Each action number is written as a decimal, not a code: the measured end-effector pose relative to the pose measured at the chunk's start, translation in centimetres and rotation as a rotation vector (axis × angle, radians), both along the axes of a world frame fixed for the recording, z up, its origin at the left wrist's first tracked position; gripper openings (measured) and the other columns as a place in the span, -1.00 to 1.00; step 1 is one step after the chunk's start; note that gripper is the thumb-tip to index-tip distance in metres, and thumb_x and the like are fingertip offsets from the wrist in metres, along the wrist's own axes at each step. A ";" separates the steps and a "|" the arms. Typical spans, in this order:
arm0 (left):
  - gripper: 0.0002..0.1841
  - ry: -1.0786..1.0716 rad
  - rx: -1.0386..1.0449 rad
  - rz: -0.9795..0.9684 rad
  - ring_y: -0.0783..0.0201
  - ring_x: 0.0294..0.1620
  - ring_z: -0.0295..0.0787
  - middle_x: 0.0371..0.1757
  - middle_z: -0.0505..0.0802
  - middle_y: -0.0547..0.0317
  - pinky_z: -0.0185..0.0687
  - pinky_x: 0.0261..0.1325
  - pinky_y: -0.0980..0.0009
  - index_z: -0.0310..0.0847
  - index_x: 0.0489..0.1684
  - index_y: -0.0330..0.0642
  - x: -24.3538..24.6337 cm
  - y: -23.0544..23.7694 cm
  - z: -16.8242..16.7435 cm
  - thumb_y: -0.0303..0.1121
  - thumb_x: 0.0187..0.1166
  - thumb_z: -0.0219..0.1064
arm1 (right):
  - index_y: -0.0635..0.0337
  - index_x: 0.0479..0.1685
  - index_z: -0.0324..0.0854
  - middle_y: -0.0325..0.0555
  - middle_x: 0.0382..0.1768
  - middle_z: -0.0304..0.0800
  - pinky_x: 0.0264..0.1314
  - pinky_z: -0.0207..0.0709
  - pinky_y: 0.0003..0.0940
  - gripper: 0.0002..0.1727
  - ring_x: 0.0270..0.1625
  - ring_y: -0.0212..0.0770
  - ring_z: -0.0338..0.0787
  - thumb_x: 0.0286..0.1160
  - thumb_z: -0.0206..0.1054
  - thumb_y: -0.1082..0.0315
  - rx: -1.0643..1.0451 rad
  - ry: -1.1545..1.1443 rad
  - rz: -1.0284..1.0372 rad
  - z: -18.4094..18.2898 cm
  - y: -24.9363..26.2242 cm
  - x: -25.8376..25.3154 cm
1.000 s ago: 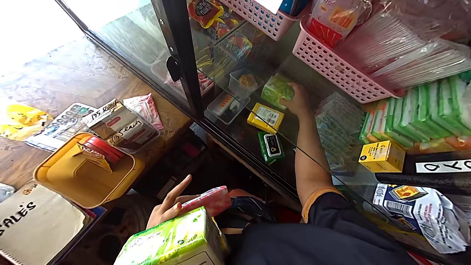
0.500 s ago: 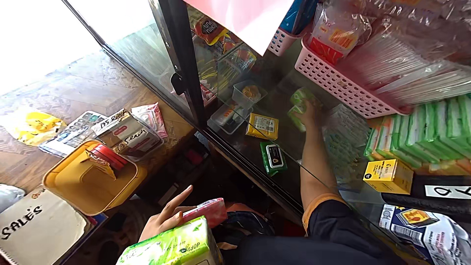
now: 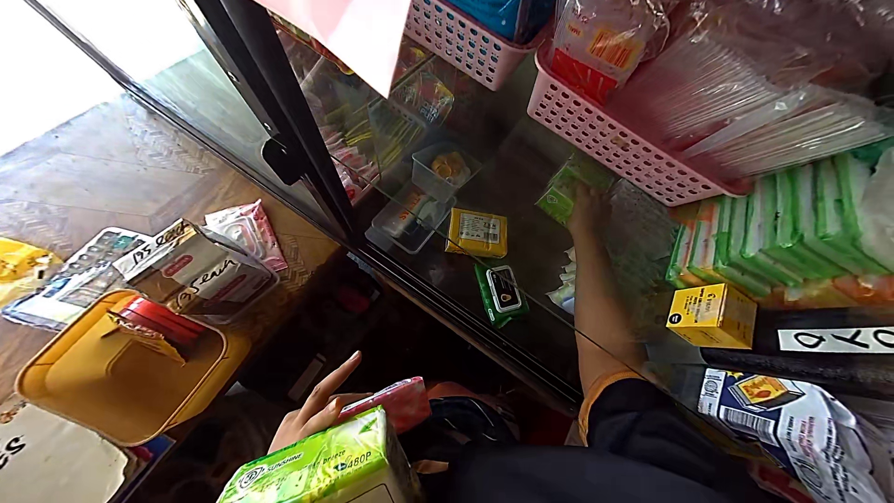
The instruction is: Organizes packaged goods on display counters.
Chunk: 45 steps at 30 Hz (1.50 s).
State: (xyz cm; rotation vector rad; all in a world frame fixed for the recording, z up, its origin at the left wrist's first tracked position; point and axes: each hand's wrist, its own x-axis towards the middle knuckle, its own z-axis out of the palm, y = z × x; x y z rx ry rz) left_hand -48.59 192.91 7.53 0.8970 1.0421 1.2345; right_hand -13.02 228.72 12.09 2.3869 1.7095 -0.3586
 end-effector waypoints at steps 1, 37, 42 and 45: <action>-0.48 -0.010 -0.030 0.006 0.37 -0.05 0.97 0.07 0.97 0.26 0.87 0.03 0.52 0.48 0.66 0.11 0.1 0.1 0.3 0.05 0.83 0.00 | 0.28 0.82 0.13 0.40 0.76 0.14 0.74 0.08 0.26 -0.23 0.79 0.38 0.17 0.54 0.18 0.72 -0.013 0.073 -0.034 2.6 -1.0 -1.9; -0.48 0.227 0.189 -0.106 0.53 -0.03 0.91 0.03 0.96 0.43 0.81 0.09 0.56 0.51 0.62 0.04 -4.2 -1.8 0.0 0.04 0.78 0.13 | 0.40 0.55 0.43 0.30 0.43 0.62 0.60 0.49 -0.01 -0.10 0.49 0.16 0.63 -0.02 0.67 0.57 -0.185 1.425 1.233 -5.0 -29.2 -17.7; -0.50 0.552 0.425 -0.090 0.31 0.63 0.53 0.60 0.66 0.12 0.35 0.69 0.27 0.54 0.57 0.08 -5.7 -2.7 -0.6 0.08 0.81 0.05 | 0.21 0.62 0.41 0.03 0.36 0.73 0.41 0.64 -0.13 -0.21 0.33 -0.18 0.75 0.24 0.56 0.38 -0.357 1.413 0.754 -7.0 -29.2 -15.5; -0.37 0.425 0.313 -0.158 0.39 0.76 0.32 0.65 0.61 0.35 0.13 0.82 0.30 0.39 0.70 0.27 -6.5 -3.0 -0.4 0.28 0.70 0.05 | 0.09 0.71 0.24 -0.14 0.23 0.78 0.20 0.73 -0.25 -0.07 0.11 -0.33 0.81 0.31 0.51 -0.06 -0.341 1.553 0.315 -9.0 -27.4 -11.8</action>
